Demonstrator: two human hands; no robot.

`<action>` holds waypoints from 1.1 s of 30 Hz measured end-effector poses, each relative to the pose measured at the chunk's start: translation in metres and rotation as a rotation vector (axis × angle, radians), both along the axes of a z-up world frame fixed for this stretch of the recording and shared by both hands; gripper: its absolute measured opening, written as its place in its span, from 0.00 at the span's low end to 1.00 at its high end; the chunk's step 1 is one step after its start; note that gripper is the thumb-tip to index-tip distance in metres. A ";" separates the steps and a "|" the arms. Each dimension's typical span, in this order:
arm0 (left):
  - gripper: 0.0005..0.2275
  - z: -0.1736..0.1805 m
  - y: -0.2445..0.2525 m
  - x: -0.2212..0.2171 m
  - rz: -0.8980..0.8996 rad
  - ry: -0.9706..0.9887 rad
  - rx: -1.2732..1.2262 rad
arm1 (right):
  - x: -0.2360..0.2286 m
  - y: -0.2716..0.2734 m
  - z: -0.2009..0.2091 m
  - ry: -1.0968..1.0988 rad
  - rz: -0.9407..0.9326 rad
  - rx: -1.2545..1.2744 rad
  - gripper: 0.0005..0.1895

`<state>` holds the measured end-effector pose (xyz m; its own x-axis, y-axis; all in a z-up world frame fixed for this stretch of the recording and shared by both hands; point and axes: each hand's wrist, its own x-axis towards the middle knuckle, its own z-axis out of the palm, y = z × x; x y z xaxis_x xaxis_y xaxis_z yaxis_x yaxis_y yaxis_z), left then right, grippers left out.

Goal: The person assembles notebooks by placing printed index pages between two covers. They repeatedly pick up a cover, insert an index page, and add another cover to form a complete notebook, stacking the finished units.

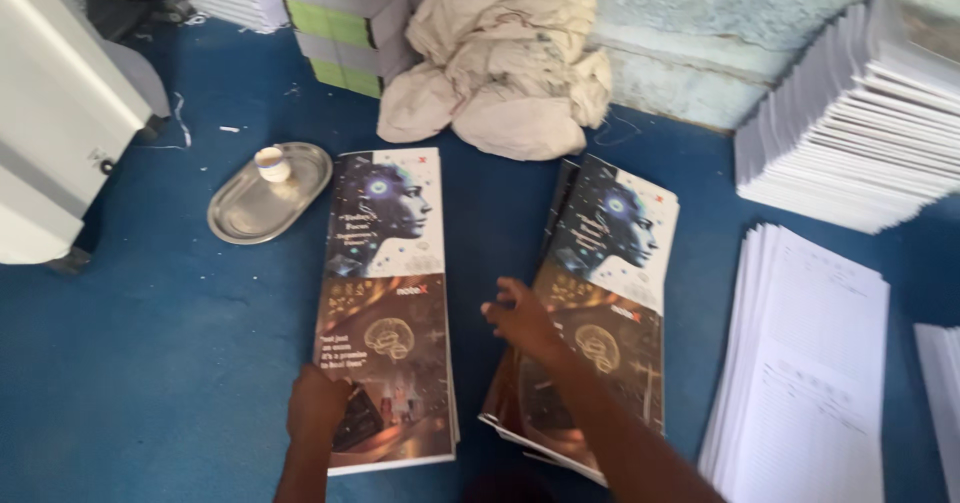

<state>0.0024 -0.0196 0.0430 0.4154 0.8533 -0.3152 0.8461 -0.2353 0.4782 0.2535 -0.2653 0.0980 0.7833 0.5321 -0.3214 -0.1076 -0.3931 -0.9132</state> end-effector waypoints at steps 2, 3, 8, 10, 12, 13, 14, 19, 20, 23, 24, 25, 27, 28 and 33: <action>0.28 0.019 -0.010 0.002 0.014 0.043 0.006 | 0.002 -0.022 0.027 0.013 -0.013 0.043 0.37; 0.29 0.028 -0.016 0.004 0.020 0.062 0.010 | 0.001 -0.034 0.039 0.017 -0.021 0.065 0.37; 0.38 0.062 -0.038 0.007 0.024 0.032 0.148 | -0.003 -0.081 0.081 0.018 -0.065 0.048 0.35; 0.37 0.070 -0.047 0.009 0.024 -0.001 0.234 | -0.002 -0.100 0.088 0.008 -0.079 0.052 0.35; 0.33 0.076 -0.059 0.013 0.035 -0.029 0.343 | 0.001 -0.118 0.092 -0.001 -0.092 0.069 0.35; 0.33 0.081 -0.063 0.015 0.009 -0.117 0.381 | 0.002 -0.126 0.092 -0.006 -0.101 0.057 0.34; 0.33 0.088 -0.070 0.017 -0.018 -0.204 0.417 | 0.003 -0.135 0.093 -0.009 -0.111 0.042 0.33; 0.29 0.124 -0.123 0.041 -0.152 -0.718 0.311 | 0.000 -0.180 0.094 -0.046 -0.124 0.007 0.31; 0.26 0.132 -0.137 0.050 -0.178 -0.754 0.258 | -0.002 -0.190 0.096 -0.043 -0.136 -0.014 0.31; 0.22 0.152 -0.185 0.074 -0.281 -0.816 0.193 | -0.010 -0.219 0.100 -0.033 -0.187 -0.030 0.31; 0.20 0.159 -0.197 0.082 -0.316 -0.834 0.196 | -0.011 -0.224 0.103 -0.035 -0.201 -0.020 0.31; 0.20 0.165 -0.210 0.087 -0.336 -0.825 0.141 | -0.015 -0.231 0.106 -0.031 -0.209 -0.026 0.31; 0.20 0.172 -0.240 0.092 -0.373 -0.804 0.026 | -0.022 -0.249 0.112 -0.024 -0.221 -0.043 0.32; 0.19 0.173 -0.255 0.096 -0.403 -0.834 0.011 | -0.025 -0.258 0.114 -0.029 -0.219 -0.050 0.32; 0.20 0.169 -0.322 0.108 -0.477 -0.534 -0.267 | -0.046 -0.299 0.120 -0.034 -0.218 -0.084 0.33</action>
<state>0.1108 -0.3414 0.2121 0.8740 0.4660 -0.1381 0.3192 -0.3362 0.8861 0.2071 -0.5645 0.2181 0.8877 0.3221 -0.3291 -0.1682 -0.4386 -0.8828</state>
